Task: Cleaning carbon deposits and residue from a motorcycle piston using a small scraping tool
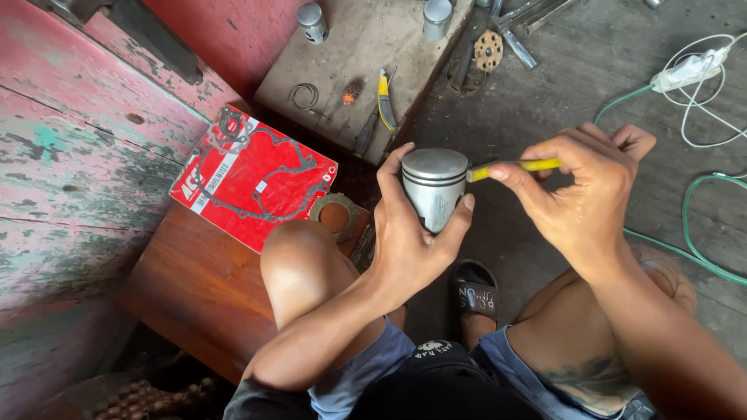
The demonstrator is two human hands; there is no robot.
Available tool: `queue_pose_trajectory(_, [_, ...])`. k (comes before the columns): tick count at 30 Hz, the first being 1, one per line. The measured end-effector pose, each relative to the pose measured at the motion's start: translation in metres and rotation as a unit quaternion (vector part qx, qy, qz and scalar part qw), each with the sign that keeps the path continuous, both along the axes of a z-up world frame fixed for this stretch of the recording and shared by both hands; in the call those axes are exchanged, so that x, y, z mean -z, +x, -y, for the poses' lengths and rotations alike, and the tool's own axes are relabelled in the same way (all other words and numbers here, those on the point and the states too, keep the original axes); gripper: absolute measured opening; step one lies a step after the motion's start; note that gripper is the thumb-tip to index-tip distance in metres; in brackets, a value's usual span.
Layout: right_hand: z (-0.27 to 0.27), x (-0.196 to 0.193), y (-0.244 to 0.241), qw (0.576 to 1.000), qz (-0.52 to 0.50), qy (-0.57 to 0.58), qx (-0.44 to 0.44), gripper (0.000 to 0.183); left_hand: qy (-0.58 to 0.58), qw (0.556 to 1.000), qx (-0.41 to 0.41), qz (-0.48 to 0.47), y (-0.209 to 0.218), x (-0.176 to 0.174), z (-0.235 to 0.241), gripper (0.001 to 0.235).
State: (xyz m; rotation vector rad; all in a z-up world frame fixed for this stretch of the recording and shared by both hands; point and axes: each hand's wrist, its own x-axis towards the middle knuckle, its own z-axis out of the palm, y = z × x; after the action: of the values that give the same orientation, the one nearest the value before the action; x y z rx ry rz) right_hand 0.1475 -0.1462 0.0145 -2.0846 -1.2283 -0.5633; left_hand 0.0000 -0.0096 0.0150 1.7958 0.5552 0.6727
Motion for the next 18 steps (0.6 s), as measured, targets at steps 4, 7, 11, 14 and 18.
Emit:
queue_pose_trajectory(4, [-0.011, -0.013, -0.02, 0.999, -0.016, 0.014, -0.037, 0.041, -0.016, 1.0, 0.017, -0.021, -0.002, -0.002, 0.001, 0.077])
queue_pose_trajectory(7, [-0.015, -0.02, -0.028, 0.999, 0.01, -0.004, -0.031, 0.044, -0.013, 0.999, 0.031, -0.023, 0.0, 0.005, 0.002, 0.076])
queue_pose_trajectory(11, [-0.005, -0.007, -0.008, 1.0, -0.004, -0.021, -0.018, 0.04, -0.019, 1.0, 0.001, -0.023, -0.002, -0.001, -0.003, 0.078])
queue_pose_trajectory(14, [-0.01, -0.009, -0.016, 0.999, -0.027, -0.017, -0.014, 0.038, -0.036, 0.999, 0.015, -0.017, 0.0, 0.005, 0.0, 0.077])
queue_pose_trajectory(18, [-0.016, -0.027, -0.034, 0.993, -0.065, -0.023, -0.097, 0.036, 0.027, 0.997, 0.068, 0.022, 0.004, 0.018, 0.004, 0.077])
